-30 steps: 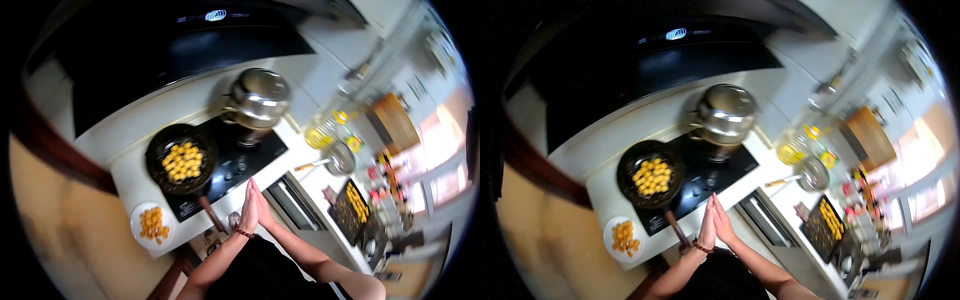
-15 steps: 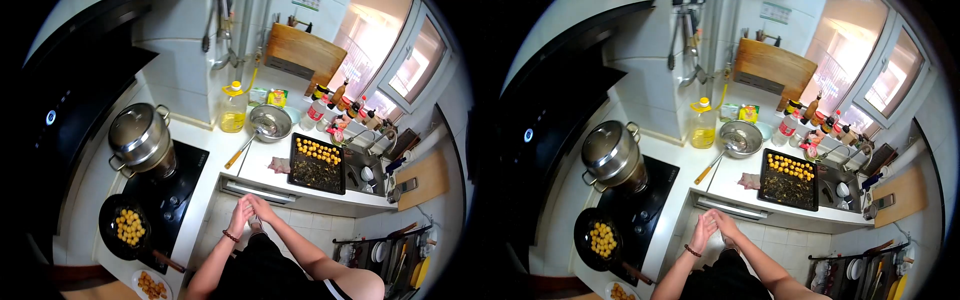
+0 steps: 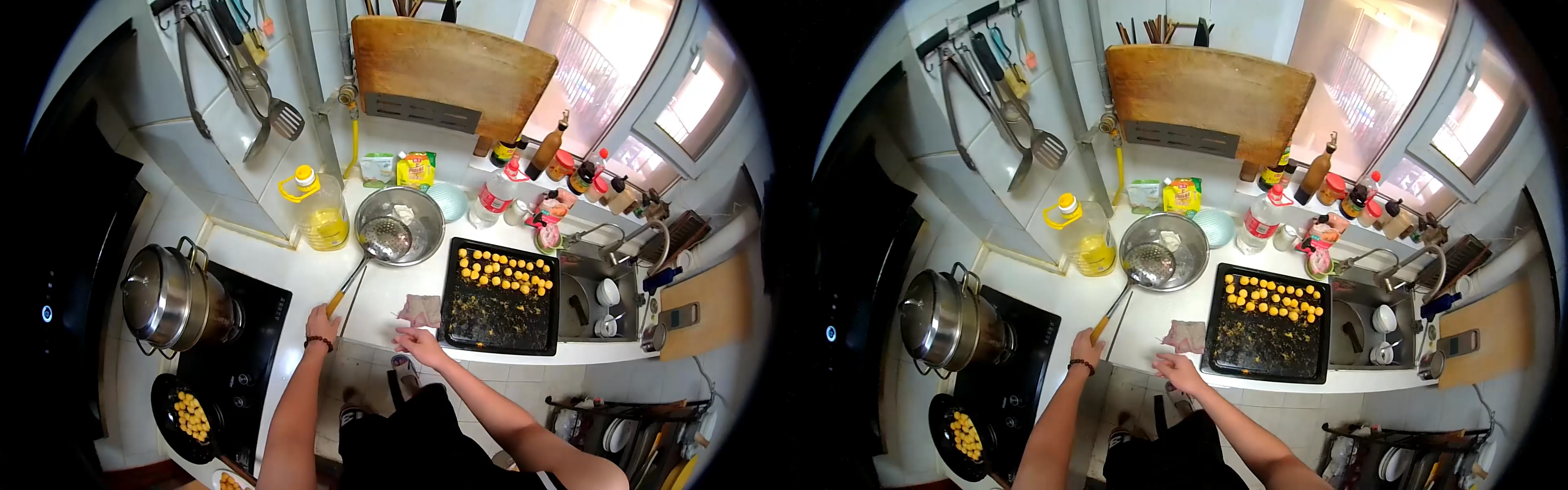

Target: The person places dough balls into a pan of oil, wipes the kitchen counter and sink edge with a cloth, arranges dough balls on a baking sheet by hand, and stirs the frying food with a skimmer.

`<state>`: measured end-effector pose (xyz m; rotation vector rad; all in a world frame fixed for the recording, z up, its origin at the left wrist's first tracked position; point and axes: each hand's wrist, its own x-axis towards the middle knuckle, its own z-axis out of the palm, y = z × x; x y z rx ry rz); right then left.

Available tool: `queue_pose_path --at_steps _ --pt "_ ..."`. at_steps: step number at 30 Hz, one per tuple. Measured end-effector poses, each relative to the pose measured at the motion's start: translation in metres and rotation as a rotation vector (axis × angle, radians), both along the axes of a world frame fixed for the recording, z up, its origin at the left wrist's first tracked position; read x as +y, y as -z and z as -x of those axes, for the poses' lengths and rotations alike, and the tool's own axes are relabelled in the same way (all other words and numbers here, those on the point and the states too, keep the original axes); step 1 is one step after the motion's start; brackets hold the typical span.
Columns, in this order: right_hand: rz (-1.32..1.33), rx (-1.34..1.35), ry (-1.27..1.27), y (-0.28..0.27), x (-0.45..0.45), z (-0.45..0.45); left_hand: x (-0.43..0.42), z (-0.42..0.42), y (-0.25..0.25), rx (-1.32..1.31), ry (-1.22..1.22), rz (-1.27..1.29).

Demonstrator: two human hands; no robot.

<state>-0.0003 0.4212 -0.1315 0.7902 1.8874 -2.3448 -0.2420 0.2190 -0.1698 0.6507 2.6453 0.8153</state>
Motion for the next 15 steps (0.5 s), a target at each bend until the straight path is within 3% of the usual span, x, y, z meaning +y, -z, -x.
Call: queue_pose_path --at_steps 3,6,11,15 --pt "-0.118 -0.13 -0.136 0.028 -0.004 0.043 0.013 0.011 0.016 0.021 0.069 0.144" --pt "0.048 -0.015 -0.001 0.079 -0.03 0.093 0.023 0.023 0.031 -0.031 0.043 0.194" --pt "0.033 -0.12 -0.021 0.092 -0.046 0.135 0.019 0.038 0.041 0.014 0.197 0.283" --pt "0.011 -0.134 -0.042 0.081 -0.048 0.14 0.006 0.029 0.031 -0.054 0.144 0.045"
